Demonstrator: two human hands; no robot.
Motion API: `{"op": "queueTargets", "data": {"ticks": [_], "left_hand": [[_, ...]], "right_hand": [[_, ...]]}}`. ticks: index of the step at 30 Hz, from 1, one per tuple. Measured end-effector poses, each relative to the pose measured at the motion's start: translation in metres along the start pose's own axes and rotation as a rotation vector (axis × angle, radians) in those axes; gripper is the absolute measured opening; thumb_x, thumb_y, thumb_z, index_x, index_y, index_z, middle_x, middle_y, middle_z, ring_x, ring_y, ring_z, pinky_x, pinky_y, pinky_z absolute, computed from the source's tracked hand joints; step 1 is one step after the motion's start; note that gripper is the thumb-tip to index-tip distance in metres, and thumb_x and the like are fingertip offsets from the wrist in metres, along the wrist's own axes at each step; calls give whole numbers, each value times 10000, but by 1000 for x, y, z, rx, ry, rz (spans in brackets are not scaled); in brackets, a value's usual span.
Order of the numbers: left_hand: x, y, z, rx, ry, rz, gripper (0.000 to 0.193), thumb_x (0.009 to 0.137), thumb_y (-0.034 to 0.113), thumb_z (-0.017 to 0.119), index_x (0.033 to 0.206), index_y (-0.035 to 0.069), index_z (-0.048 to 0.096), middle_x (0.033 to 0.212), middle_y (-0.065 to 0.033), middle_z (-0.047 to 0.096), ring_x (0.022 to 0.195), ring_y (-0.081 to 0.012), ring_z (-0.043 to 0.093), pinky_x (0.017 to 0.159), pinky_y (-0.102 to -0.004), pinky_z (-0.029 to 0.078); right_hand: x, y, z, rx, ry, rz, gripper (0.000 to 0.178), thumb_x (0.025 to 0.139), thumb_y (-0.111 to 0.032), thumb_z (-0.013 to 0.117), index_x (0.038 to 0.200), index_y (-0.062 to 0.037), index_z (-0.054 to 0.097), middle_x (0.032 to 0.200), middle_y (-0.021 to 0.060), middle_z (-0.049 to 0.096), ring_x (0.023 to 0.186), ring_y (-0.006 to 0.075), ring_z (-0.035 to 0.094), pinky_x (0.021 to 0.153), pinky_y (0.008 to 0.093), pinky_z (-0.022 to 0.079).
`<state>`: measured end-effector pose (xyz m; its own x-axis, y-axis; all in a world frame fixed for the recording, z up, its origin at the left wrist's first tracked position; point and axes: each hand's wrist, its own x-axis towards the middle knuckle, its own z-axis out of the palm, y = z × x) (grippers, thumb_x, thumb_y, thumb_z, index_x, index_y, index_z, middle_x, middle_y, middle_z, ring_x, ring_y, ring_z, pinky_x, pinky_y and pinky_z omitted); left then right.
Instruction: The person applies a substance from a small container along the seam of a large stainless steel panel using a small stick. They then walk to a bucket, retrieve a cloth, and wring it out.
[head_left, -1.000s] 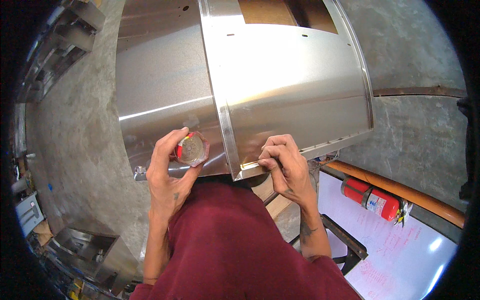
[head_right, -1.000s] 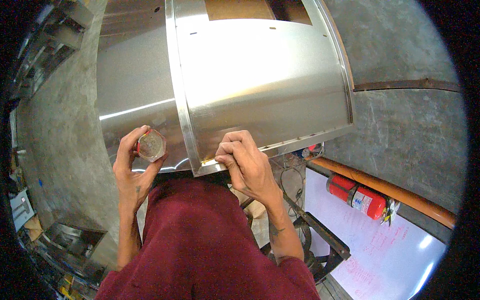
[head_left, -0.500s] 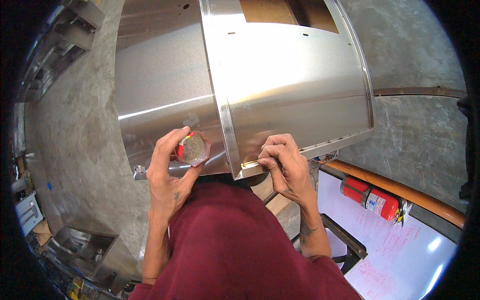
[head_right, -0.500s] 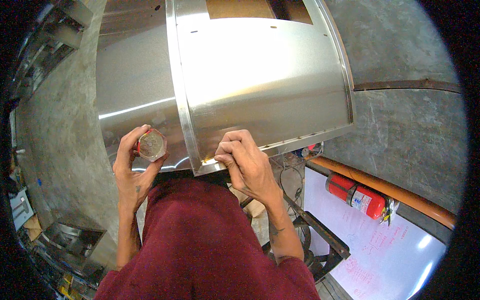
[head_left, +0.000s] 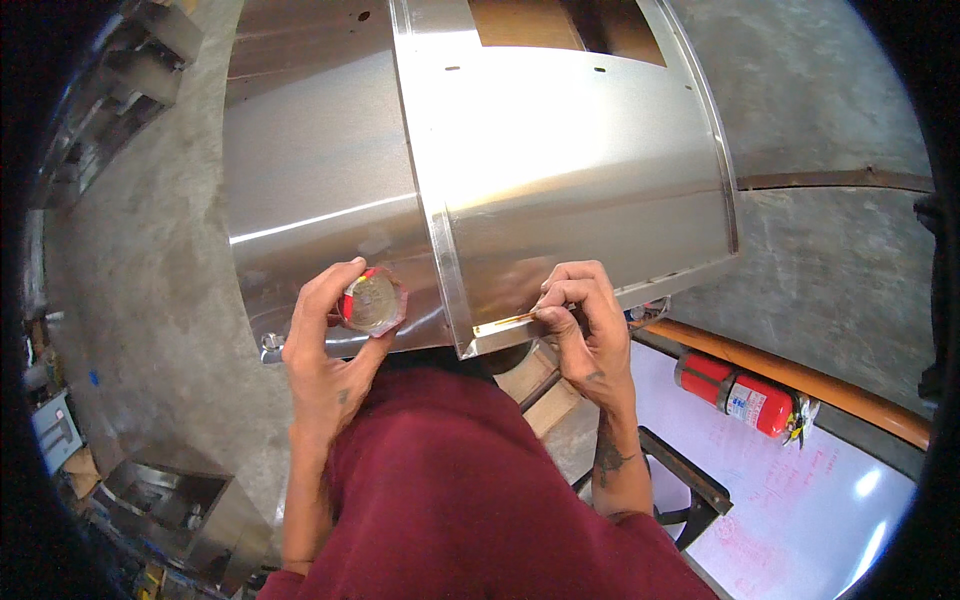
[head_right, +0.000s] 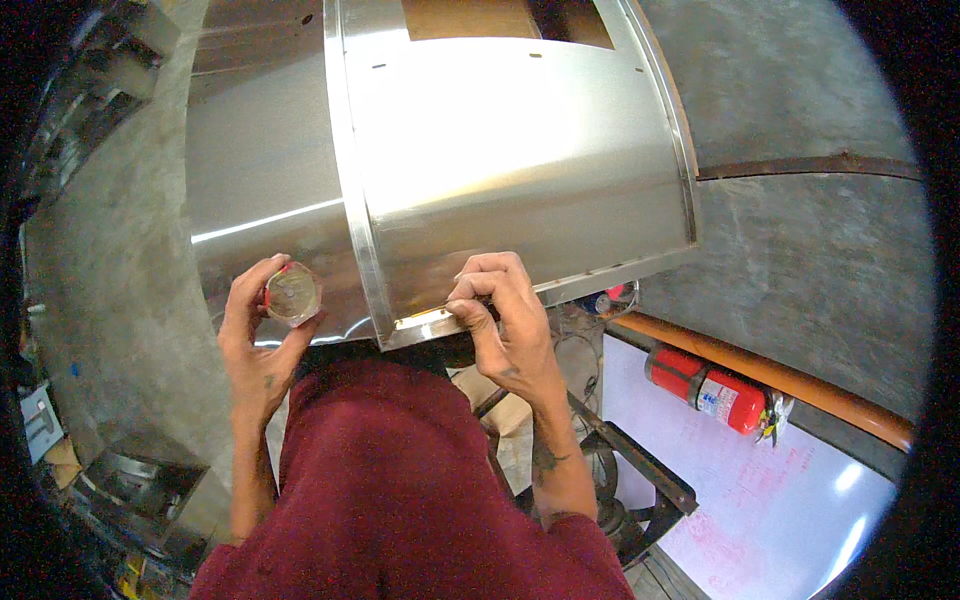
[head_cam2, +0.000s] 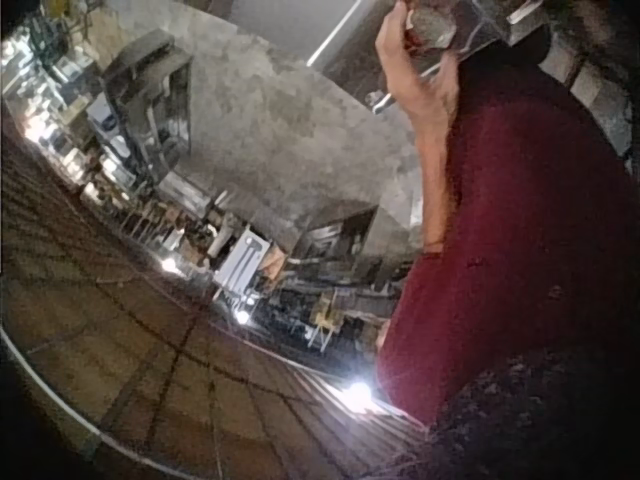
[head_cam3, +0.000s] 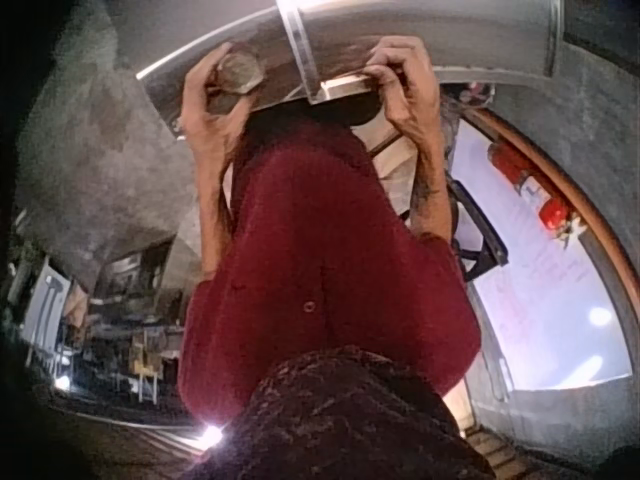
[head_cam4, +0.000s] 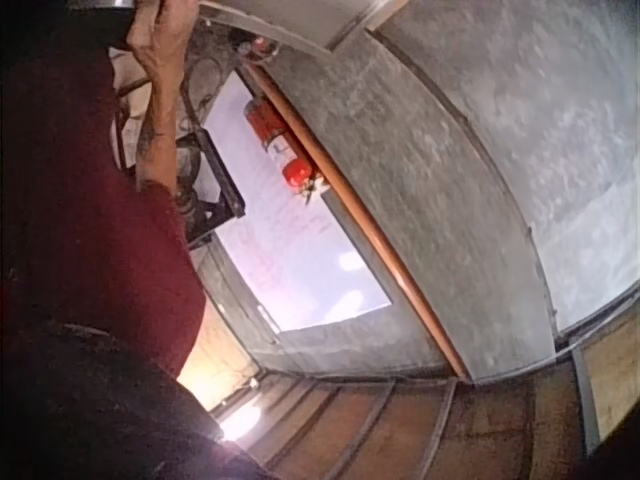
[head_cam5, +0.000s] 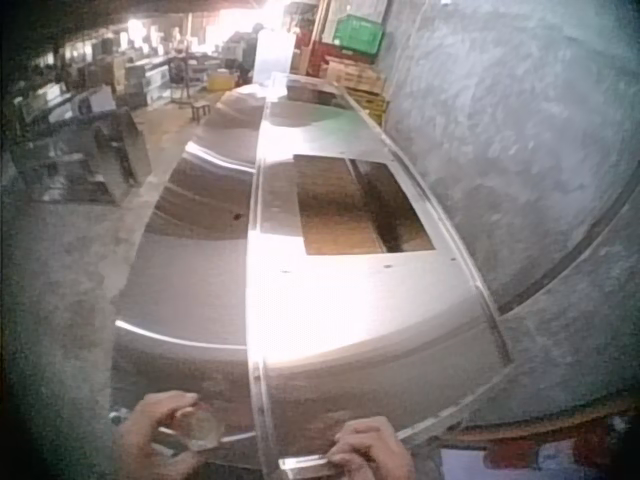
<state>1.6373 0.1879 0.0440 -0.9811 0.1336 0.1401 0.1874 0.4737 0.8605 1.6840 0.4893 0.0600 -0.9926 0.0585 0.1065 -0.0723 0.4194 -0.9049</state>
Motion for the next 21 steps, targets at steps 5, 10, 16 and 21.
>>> {"op": "queueTargets", "data": {"ticks": [5, 10, 16, 21], "left_hand": [[0, 4, 1, 21, 7, 3, 739, 803, -27, 939, 1487, 113, 699, 1454, -153, 733, 1271, -293, 742, 995, -391, 617], [0, 2, 2, -6, 5, 7, 734, 799, -34, 937, 1481, 100, 702, 1455, -162, 734, 1293, -306, 737, 1020, -397, 611], [0, 0, 4, 0, 6, 7, 722, 806, -37, 933, 1478, 86, 699, 1455, -169, 732, 1307, -312, 732, 1042, -405, 604], [1, 0, 3, 2, -4, 2, 716, 816, -37, 928, 1481, 88, 695, 1458, -168, 729, 1310, -312, 730, 1054, -407, 604]], "right_hand": [[5, 2, -17, -112, 6, -18, 74, 1035, -21, 751, 1088, -23, 700, 1146, 149, 686, 1058, 286, 689, 904, 401, 570], [10, 4, -27, -140, -40, -10, 74, 1025, -4, 746, 1077, -17, 694, 1144, 148, 678, 1044, 291, 684, 899, 391, 566], [12, 6, -26, -152, -82, -25, 71, 1017, 2, 741, 1069, -4, 693, 1123, 150, 680, 1036, 308, 688, 907, 396, 565], [12, 7, -25, -172, -97, -33, 75, 1015, -6, 743, 1073, 2, 695, 1116, 155, 681, 1046, 318, 697, 911, 409, 571]]}}
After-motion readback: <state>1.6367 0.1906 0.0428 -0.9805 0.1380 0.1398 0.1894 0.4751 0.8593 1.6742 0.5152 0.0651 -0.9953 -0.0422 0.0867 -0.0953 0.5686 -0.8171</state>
